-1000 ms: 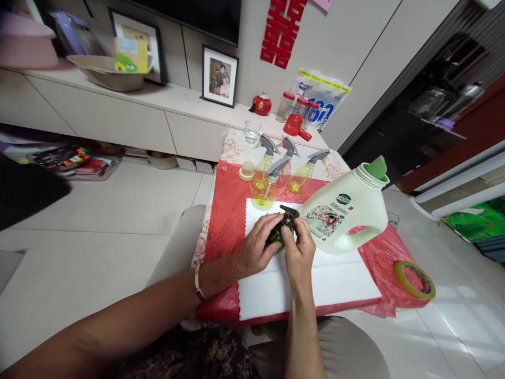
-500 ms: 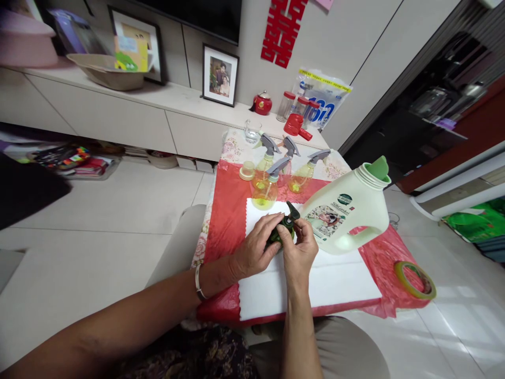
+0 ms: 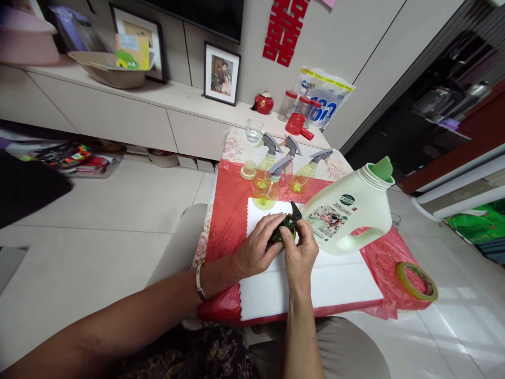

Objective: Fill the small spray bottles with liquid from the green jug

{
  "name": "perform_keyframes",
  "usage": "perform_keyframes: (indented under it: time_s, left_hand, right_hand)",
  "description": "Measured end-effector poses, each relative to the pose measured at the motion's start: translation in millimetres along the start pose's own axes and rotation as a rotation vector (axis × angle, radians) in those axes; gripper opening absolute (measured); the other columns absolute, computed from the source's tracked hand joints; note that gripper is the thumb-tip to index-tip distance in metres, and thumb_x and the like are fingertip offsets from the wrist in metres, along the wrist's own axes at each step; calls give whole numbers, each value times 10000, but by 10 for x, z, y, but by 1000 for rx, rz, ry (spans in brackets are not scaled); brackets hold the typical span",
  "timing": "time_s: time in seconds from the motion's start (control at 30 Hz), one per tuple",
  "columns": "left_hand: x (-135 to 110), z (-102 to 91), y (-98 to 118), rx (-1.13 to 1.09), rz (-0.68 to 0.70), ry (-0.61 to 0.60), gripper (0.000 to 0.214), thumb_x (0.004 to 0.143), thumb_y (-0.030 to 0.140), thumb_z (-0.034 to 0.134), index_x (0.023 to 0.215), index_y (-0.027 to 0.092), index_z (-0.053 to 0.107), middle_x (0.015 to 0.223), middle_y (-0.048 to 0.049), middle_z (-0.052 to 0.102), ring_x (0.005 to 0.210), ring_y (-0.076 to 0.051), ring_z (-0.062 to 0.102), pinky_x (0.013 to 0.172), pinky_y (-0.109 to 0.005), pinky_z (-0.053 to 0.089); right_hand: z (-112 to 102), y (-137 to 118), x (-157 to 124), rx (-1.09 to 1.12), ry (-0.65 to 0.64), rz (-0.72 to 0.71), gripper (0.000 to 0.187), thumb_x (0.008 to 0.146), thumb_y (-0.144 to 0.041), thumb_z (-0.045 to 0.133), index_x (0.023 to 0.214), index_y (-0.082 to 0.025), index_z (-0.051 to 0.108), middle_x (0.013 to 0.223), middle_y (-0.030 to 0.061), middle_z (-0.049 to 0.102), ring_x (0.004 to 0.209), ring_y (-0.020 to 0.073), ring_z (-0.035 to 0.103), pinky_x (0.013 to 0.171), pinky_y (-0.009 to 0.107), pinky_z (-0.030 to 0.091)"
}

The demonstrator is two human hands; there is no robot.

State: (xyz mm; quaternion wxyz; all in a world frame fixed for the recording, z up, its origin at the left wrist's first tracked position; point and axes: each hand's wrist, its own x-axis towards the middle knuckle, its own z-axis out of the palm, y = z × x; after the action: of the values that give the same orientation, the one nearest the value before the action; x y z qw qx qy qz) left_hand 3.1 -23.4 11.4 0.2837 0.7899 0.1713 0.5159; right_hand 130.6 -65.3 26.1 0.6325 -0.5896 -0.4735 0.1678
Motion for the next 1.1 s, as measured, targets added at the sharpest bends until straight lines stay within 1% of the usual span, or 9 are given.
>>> perform_keyframes:
  time_s: [0.2, 0.37, 0.43, 0.57, 0.7, 0.8, 0.9, 0.97, 1.1]
  left_hand:
    - [4, -2, 6, -9, -19, 8, 655, 930, 168, 499, 1540, 186, 260, 1463, -187, 489, 1384, -316, 460, 1172, -547, 396]
    - [-8, -7, 17, -3, -66, 24, 743, 859, 202, 596, 1530, 179, 277, 1485, -189, 453, 1414, -334, 421, 1184, -552, 383]
    - [-10, -7, 7, -35, -134, 34, 700, 881, 249, 597, 1510, 163, 304, 1487, -199, 438, 1424, -332, 406, 1190, -553, 377]
    - [6, -15, -21, -178, -349, 54, 544, 952, 316, 510, 1458, 155, 391, 1467, -184, 462, 1418, -294, 416, 1224, -536, 333]
    - [42, -22, -47, -521, -581, 26, 513, 985, 407, 481, 1453, 200, 449, 1527, -137, 464, 1450, -267, 398, 1243, -496, 301]
    - [85, 0, -71, -1028, -691, -42, 494, 969, 511, 481, 1362, 224, 568, 1462, -111, 567, 1396, -292, 484, 1164, -502, 403]
    - [131, 3, -79, -1469, -789, -161, 454, 931, 501, 538, 1259, 206, 643, 1309, -131, 684, 1256, -324, 607, 1026, -521, 501]
    - [151, -24, -70, -1570, -817, -195, 428, 892, 443, 626, 1243, 199, 653, 1275, -136, 702, 1212, -319, 634, 997, -501, 510]
    - [163, -99, -57, -1589, -757, -168, 507, 832, 392, 732, 1289, 198, 629, 1333, -151, 666, 1243, -324, 617, 1034, -505, 479]
  right_hand:
    - [34, 15, -4, 40, 39, 37, 489, 774, -453, 809, 1087, -123, 627, 1108, 62, 601, 1012, 164, 586, 960, 306, 480]
    - [17, 2, -2, 97, 81, 53, 473, 757, -418, 829, 1065, -120, 629, 1102, 63, 605, 997, 156, 597, 930, 281, 500]
    - [-14, -20, 18, 139, 92, 50, 436, 769, -399, 825, 1040, -121, 626, 1101, 63, 608, 986, 148, 603, 905, 264, 509]
    - [-107, -128, 115, 235, 116, 28, 425, 759, -388, 827, 1013, -127, 608, 1089, 63, 615, 987, 142, 605, 915, 270, 513]
    - [-209, -307, 239, 313, 113, 4, 437, 719, -389, 846, 983, -140, 603, 1102, 62, 609, 1014, 158, 605, 985, 342, 510]
    - [-272, -430, 296, 348, 78, 4, 418, 723, -395, 852, 969, -144, 625, 1121, 73, 605, 1017, 173, 614, 988, 381, 519]
    - [-308, -514, 311, 363, 31, 14, 396, 744, -412, 852, 957, -139, 660, 1097, 88, 608, 1006, 197, 624, 969, 422, 534]
    - [-312, -545, 307, 372, 12, 13, 392, 761, -419, 847, 986, -145, 680, 1100, 92, 607, 1033, 215, 623, 980, 445, 531]
    - [-270, -544, 279, 365, -17, -4, 423, 846, -441, 788, 1162, -181, 681, 1178, 110, 601, 1093, 229, 615, 1040, 476, 489]
